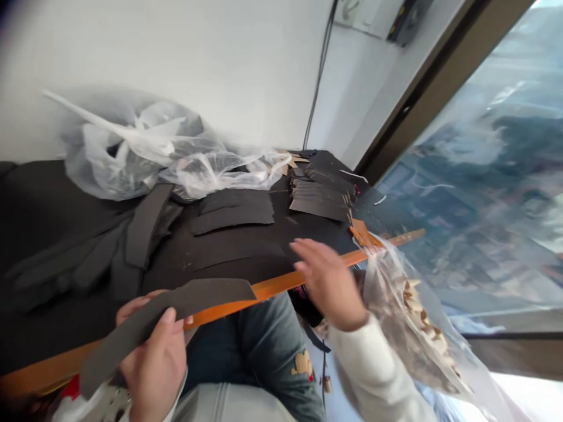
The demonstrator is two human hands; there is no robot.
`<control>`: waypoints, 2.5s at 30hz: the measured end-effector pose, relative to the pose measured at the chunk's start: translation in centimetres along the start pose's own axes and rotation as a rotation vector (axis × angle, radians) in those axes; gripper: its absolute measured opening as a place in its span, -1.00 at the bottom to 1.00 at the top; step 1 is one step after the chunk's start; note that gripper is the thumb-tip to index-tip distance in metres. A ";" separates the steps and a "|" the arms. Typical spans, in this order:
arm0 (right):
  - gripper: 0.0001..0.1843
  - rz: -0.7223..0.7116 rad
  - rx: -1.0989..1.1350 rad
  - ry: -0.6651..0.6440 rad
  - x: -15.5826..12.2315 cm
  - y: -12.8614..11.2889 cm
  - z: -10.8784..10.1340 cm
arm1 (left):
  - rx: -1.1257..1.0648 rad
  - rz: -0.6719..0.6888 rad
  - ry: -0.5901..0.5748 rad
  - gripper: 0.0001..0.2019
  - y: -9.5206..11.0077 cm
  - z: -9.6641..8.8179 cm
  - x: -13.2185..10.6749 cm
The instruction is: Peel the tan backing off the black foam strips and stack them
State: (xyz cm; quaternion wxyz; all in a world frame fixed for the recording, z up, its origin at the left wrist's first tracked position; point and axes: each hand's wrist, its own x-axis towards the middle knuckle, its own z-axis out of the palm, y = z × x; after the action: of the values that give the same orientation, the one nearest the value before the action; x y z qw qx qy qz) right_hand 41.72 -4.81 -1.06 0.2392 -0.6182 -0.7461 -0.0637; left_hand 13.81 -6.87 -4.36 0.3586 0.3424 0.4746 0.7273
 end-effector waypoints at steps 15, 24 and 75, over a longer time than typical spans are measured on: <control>-0.63 -0.337 0.449 -0.182 -1.7 -7.0 4.2 | -0.023 -0.104 -0.146 -0.74 -0.8 -0.3 -2.2; -0.59 0.181 0.883 -0.167 -1.3 -7.7 0.9 | 0.002 0.025 -0.364 -0.78 -0.3 1.2 -3.7; -0.75 0.160 0.318 -0.265 3.8 -7.7 5.7 | 1.090 0.427 -0.460 -0.57 -1.1 0.7 2.0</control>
State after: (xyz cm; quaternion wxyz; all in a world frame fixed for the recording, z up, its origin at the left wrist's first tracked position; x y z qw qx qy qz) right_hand 32.30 -1.00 -2.86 0.2376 -0.6328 -0.7203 0.1557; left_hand 13.57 -4.55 -4.82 0.0722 0.7110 0.6090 0.3440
